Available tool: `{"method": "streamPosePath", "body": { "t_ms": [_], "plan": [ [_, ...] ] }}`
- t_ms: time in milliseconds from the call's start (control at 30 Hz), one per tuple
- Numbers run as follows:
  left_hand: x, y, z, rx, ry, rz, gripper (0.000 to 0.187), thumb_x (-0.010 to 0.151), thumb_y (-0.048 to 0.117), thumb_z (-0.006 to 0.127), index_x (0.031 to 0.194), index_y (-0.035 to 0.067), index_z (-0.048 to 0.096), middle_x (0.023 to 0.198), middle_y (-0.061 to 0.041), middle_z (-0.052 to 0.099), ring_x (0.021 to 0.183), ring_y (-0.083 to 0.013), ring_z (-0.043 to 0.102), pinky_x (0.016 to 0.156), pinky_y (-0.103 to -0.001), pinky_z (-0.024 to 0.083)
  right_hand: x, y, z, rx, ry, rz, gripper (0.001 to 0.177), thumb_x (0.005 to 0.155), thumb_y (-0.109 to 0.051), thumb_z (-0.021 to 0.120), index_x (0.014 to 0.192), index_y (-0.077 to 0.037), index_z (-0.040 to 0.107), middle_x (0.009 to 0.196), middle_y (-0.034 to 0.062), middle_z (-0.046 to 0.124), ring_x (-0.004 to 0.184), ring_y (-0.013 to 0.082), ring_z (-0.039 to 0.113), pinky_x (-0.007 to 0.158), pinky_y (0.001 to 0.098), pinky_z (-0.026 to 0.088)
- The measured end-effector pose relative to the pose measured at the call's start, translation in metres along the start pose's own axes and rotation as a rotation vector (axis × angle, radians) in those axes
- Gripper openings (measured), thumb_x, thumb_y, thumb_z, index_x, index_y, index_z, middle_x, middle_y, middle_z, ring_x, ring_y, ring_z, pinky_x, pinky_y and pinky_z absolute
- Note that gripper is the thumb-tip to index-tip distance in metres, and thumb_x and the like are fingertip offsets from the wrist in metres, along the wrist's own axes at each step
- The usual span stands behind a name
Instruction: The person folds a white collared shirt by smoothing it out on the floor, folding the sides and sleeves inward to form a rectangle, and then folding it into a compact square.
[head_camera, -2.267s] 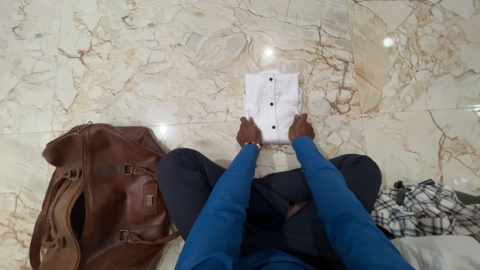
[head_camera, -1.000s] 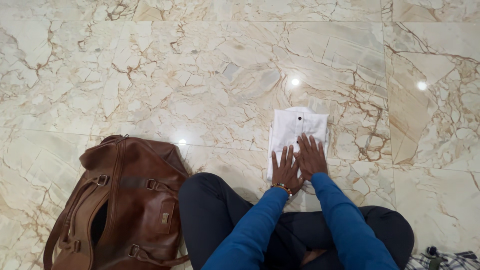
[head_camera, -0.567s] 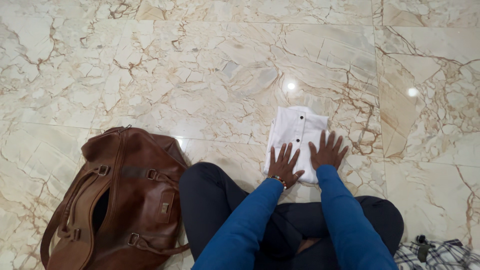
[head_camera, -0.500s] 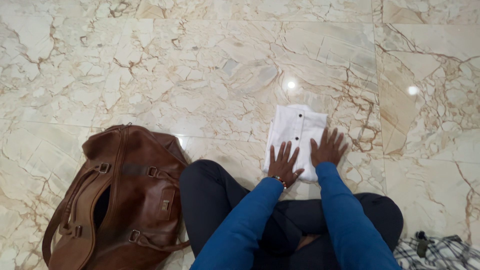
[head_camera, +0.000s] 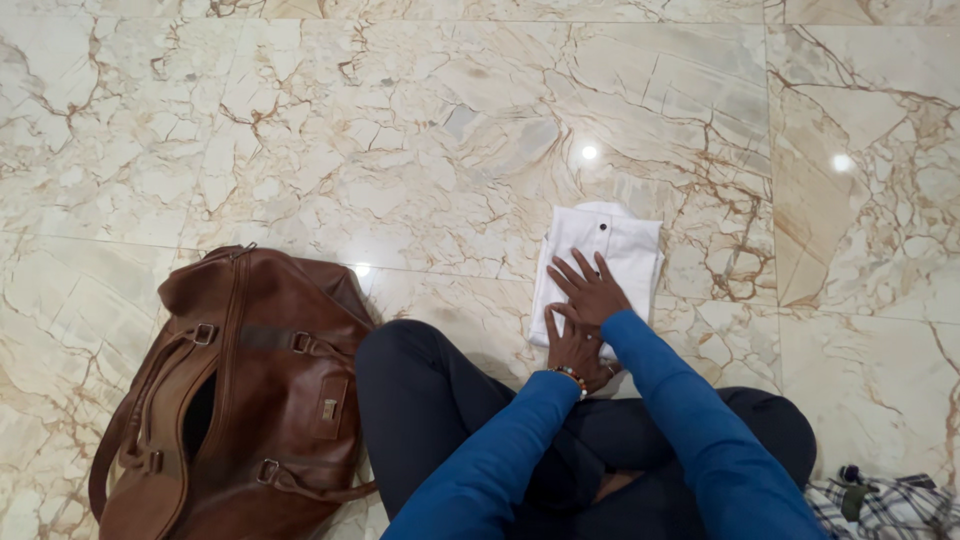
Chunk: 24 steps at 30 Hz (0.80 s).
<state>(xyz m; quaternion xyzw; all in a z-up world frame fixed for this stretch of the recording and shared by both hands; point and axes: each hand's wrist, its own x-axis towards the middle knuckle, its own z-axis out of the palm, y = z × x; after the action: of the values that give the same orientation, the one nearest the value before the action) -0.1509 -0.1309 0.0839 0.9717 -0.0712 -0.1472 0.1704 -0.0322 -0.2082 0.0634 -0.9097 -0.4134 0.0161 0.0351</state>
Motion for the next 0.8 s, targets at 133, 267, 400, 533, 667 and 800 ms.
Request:
{"method": "streamPosePath", "body": {
  "t_ms": [133,267,400,533,667,800],
  "plan": [
    [-0.004,0.003,-0.008,-0.040,0.026,0.014,0.101,0.078,0.079,0.060,0.160,0.025,0.034,0.168,-0.024,0.017,0.156,-0.0462,-0.002,0.115,-0.075,-0.012,0.019,0.013,-0.013,-0.105,-0.067,0.001,0.078,0.096,-0.068,0.040,0.159,-0.023,0.030,0.165,-0.0032,0.030,0.155,0.0254,0.018,0.125,0.0563,0.007],
    [-0.004,0.004,-0.015,0.014,0.089,0.027,0.108,0.070,0.079,0.066,0.160,0.027,0.035,0.169,-0.025,0.009,0.156,-0.0435,-0.005,0.113,-0.075,-0.011,0.045,0.030,-0.006,-0.097,0.016,0.010,0.081,0.097,-0.070,0.038,0.162,-0.022,0.031,0.167,-0.0045,0.032,0.156,0.0211,0.020,0.127,0.0559,0.007],
    [0.001,0.004,-0.014,0.057,-0.010,0.016,0.109,0.068,0.078,0.068,0.160,0.029,0.035,0.170,-0.023,0.006,0.156,-0.0426,-0.007,0.114,-0.075,-0.011,0.068,0.038,0.004,-0.165,0.008,0.076,0.083,0.095,-0.072,0.037,0.161,-0.022,0.032,0.167,-0.0048,0.031,0.156,0.0210,0.020,0.126,0.0581,0.007],
    [0.001,0.001,-0.007,0.093,0.009,0.029,0.102,0.072,0.080,0.066,0.157,0.029,0.039,0.172,-0.020,0.008,0.158,-0.0417,-0.005,0.114,-0.076,-0.009,0.073,0.034,0.008,-0.115,0.042,0.152,0.078,0.100,-0.063,0.041,0.158,-0.011,0.036,0.167,0.0033,0.031,0.155,0.0257,0.021,0.124,0.0592,0.010],
    [-0.001,0.001,-0.009,0.044,0.017,0.032,0.107,0.071,0.082,0.065,0.160,0.029,0.038,0.169,-0.022,0.009,0.157,-0.0432,-0.005,0.115,-0.077,-0.009,0.044,0.024,0.005,0.065,0.124,0.194,0.068,0.106,-0.052,0.047,0.156,-0.007,0.039,0.168,0.0140,0.031,0.157,0.0319,0.021,0.128,0.0528,0.014],
    [0.002,0.002,-0.006,0.053,0.004,0.041,0.106,0.072,0.084,0.065,0.159,0.030,0.037,0.170,-0.021,0.009,0.159,-0.0430,-0.006,0.116,-0.077,-0.009,-0.009,0.032,0.011,0.126,0.179,0.198,0.071,0.104,-0.045,0.050,0.158,-0.002,0.035,0.169,0.0174,0.029,0.158,0.0326,0.021,0.129,0.0480,0.017]
  ]
}}
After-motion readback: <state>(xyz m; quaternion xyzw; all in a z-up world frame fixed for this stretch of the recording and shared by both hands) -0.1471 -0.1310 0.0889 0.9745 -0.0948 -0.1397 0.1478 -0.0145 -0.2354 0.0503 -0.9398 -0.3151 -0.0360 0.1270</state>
